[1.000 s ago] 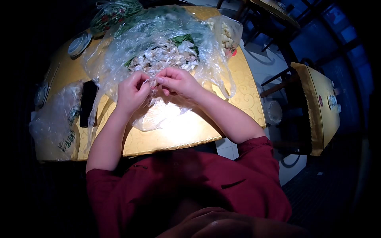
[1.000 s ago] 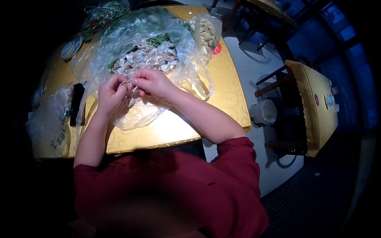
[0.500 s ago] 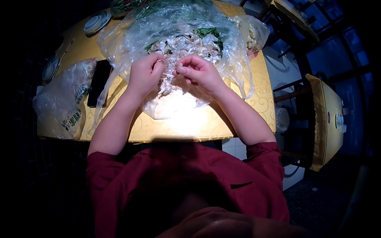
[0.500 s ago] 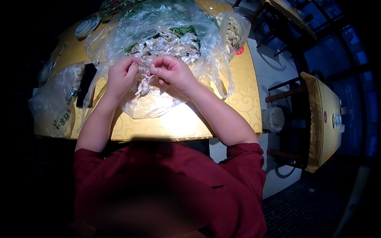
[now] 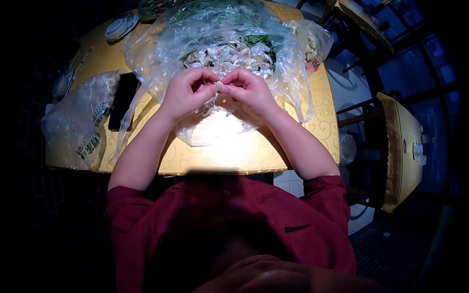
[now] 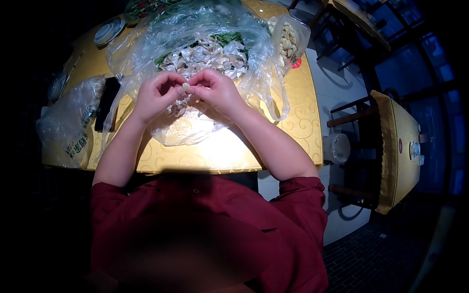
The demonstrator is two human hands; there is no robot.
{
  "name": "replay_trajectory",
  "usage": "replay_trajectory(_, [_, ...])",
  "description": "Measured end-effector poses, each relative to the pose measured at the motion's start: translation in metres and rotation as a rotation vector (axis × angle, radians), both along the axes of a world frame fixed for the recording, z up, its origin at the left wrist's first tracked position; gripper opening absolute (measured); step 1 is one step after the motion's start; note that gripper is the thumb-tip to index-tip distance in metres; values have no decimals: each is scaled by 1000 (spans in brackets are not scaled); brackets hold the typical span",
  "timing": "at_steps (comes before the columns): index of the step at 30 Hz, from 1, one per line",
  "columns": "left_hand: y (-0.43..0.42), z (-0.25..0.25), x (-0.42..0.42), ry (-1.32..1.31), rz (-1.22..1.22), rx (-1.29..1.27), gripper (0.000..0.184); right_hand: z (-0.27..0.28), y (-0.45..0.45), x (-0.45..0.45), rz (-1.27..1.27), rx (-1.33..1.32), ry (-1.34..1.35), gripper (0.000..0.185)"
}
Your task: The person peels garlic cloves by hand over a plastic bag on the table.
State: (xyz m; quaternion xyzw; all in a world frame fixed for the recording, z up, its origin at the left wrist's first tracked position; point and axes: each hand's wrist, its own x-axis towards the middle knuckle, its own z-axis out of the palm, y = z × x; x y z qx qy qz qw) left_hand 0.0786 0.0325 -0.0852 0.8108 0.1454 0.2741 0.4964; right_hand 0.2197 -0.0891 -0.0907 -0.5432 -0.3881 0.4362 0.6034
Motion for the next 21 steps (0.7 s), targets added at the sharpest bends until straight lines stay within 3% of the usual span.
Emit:
replay_trajectory(2, [1, -4, 0, 5, -23, -38, 14, 0, 0, 0, -22, -3, -92, 14])
replay_trajectory(9, [0, 1, -3, 61, -121, -406, 9, 1, 0, 1, 0, -12, -5, 15])
replay_trajectory(21, [-1, 1, -3, 36, -118, -461, 9, -2, 1, 3, 2, -1, -73, 16])
